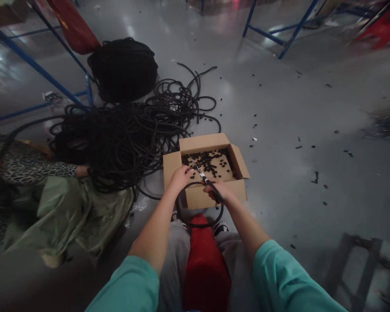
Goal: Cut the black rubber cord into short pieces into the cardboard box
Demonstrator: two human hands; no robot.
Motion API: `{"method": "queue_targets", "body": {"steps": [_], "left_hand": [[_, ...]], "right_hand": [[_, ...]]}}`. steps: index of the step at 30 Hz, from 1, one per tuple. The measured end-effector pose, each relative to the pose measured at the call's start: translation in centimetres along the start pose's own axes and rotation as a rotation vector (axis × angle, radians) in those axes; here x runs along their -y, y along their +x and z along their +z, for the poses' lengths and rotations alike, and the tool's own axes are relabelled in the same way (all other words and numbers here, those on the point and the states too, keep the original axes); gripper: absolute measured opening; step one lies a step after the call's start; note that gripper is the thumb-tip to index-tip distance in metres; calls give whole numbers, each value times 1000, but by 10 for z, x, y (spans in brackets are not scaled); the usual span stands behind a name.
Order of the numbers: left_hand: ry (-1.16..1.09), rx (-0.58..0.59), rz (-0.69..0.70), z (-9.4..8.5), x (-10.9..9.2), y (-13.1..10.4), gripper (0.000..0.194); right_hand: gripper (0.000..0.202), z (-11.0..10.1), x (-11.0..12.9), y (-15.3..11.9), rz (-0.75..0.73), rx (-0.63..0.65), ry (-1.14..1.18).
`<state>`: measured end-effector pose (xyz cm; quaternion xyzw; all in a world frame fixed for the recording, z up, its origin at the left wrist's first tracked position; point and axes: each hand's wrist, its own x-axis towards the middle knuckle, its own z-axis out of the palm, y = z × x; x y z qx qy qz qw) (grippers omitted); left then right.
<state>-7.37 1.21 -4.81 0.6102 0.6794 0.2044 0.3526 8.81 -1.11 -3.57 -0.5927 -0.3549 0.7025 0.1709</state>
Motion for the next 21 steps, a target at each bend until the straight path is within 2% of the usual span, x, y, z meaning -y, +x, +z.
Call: {"method": "queue_targets", "body": {"steps": [10, 17, 21], "left_hand": [[131, 4, 4, 4, -2, 0, 20], [175, -36, -40, 4, 3, 0, 22], [99, -72, -72, 1, 1, 2, 19]], "right_hand": [[33, -6, -8, 11, -141, -85, -236], [36, -12, -9, 7, -135, -119, -128], [35, -17, -7, 4, -157, -191, -182]]}}
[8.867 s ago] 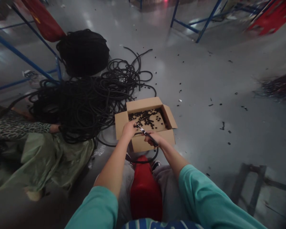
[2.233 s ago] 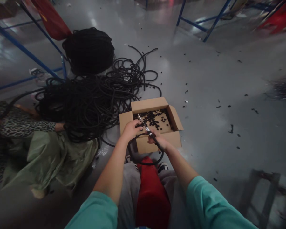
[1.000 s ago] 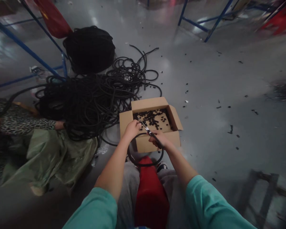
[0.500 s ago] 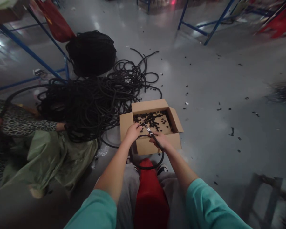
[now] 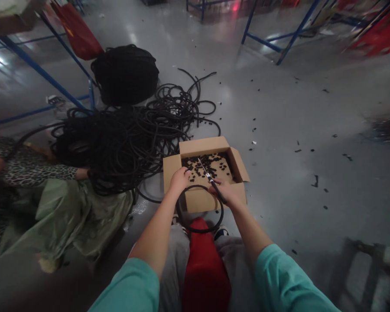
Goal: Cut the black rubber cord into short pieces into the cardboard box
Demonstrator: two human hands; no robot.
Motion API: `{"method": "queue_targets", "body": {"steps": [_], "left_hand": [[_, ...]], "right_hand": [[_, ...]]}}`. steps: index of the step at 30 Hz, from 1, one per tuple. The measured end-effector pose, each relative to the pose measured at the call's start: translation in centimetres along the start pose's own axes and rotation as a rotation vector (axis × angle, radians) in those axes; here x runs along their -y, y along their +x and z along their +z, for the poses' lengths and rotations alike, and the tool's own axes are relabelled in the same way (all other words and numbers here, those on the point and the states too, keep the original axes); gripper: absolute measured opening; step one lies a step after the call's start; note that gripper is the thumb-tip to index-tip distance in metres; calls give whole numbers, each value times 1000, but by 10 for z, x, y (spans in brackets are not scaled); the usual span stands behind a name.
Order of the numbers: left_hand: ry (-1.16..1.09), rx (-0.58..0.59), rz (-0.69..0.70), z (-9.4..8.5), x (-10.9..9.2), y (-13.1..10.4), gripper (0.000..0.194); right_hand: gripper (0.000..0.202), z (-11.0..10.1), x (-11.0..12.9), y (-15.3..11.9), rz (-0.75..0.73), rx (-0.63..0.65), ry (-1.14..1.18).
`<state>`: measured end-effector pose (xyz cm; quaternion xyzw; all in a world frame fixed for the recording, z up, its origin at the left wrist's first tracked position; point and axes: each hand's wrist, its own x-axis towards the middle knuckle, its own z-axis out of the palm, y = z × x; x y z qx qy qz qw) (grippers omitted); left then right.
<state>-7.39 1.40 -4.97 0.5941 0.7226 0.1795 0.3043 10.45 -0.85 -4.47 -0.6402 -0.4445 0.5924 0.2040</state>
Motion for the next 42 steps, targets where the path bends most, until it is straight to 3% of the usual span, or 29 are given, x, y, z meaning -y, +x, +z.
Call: {"method": "queue_targets", "body": {"steps": [7, 11, 15, 23, 34, 42], "left_hand": [[-479, 67, -143, -4, -7, -2, 22], [-591, 110, -179, -6, -13, -4, 22], [-489, 147, -152, -7, -16, -4, 22], [-87, 125, 56, -12, -16, -2, 27], [82, 95, 57, -12, -16, -2, 32], [24, 83, 81, -15, -16, -2, 30]], "right_hand": [[39, -2, 0, 0, -99, 95, 34], [37, -2, 0, 1, -142, 212, 30], [45, 0, 0, 1, -91, 304, 66], [55, 1, -2, 2, -91, 271, 75], [53, 6, 9, -6, 9, 267, 107], [45, 4, 1, 0, -122, 341, 127]]}}
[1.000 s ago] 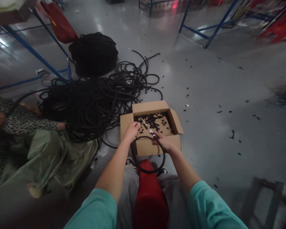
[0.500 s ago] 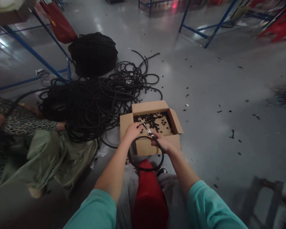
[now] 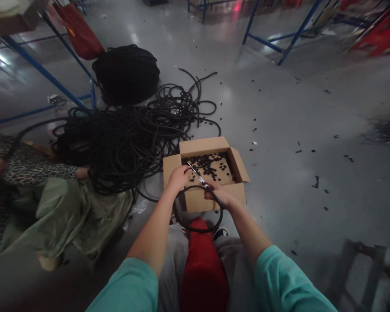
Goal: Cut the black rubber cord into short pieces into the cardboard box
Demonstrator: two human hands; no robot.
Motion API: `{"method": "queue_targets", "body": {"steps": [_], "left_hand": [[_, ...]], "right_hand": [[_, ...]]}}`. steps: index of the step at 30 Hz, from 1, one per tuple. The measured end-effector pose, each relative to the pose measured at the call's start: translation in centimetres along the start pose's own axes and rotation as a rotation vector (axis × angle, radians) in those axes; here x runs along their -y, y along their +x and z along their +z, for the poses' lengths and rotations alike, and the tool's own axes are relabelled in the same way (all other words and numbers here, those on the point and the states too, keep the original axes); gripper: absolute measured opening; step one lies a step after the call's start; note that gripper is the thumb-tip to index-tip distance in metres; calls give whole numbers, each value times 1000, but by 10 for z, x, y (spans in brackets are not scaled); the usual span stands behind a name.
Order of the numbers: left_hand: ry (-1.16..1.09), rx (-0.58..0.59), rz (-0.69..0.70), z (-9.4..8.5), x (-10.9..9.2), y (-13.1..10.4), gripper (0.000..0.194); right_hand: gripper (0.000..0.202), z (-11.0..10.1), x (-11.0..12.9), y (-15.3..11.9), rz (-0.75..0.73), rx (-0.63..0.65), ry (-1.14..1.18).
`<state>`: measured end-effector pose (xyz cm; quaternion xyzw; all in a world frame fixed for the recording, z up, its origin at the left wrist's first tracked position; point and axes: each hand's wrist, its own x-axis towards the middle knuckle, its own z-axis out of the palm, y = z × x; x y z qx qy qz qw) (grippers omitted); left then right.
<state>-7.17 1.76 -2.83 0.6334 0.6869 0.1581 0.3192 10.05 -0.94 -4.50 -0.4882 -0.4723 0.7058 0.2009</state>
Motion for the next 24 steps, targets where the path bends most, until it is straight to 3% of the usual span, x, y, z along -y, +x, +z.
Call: {"method": "queue_targets", "body": {"steps": [10, 19, 24], "left_hand": [[44, 91, 23, 3, -5, -2, 28], [156, 19, -38, -1, -11, -4, 27], [120, 18, -12, 0, -8, -3, 27]], "right_hand": [[51, 1, -4, 3, 30, -63, -27], [41, 8, 5, 2, 59, -151, -29], [48, 7, 9, -1, 114, -148, -37]]}}
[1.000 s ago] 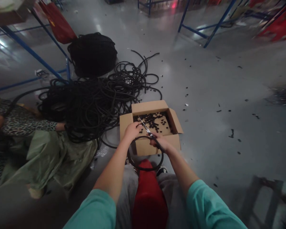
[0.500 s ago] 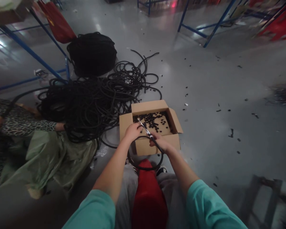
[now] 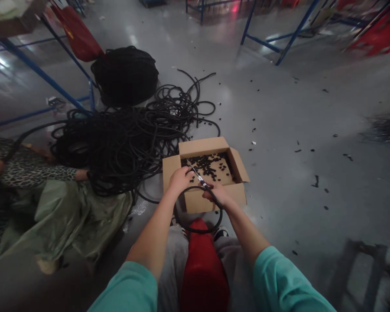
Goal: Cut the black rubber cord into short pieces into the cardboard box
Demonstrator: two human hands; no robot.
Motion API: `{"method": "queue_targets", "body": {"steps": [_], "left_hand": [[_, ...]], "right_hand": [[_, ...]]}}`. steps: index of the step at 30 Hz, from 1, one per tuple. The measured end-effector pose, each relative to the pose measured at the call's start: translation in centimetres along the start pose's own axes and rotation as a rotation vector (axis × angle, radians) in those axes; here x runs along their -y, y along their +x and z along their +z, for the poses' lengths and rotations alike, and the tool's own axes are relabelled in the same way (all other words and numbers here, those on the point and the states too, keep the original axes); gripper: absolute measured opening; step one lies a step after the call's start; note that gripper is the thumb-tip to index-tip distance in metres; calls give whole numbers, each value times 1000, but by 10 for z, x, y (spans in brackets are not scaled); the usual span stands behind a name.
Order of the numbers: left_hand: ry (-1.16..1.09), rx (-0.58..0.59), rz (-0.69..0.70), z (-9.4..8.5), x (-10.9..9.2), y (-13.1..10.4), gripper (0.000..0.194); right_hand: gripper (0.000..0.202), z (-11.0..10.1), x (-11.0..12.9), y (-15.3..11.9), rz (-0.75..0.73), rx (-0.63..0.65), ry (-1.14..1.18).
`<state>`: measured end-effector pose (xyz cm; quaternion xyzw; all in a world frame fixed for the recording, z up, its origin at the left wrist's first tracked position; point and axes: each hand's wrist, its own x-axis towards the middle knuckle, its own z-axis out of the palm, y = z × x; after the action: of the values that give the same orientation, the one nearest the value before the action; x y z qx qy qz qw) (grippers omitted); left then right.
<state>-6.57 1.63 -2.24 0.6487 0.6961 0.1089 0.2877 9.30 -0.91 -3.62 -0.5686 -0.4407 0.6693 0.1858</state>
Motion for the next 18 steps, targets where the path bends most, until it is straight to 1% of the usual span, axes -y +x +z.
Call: {"method": "queue_targets", "body": {"steps": [8, 12, 18], "left_hand": [[-102, 14, 78, -6, 2, 0, 29], [-105, 17, 82, -6, 3, 0, 29], [-73, 8, 105, -4, 9, 3, 28]], "right_hand": [[52, -5, 3, -4, 1, 34, 9], [49, -8, 1, -2, -9, 13, -27], [42, -9, -4, 0, -48, 5, -56]]}}
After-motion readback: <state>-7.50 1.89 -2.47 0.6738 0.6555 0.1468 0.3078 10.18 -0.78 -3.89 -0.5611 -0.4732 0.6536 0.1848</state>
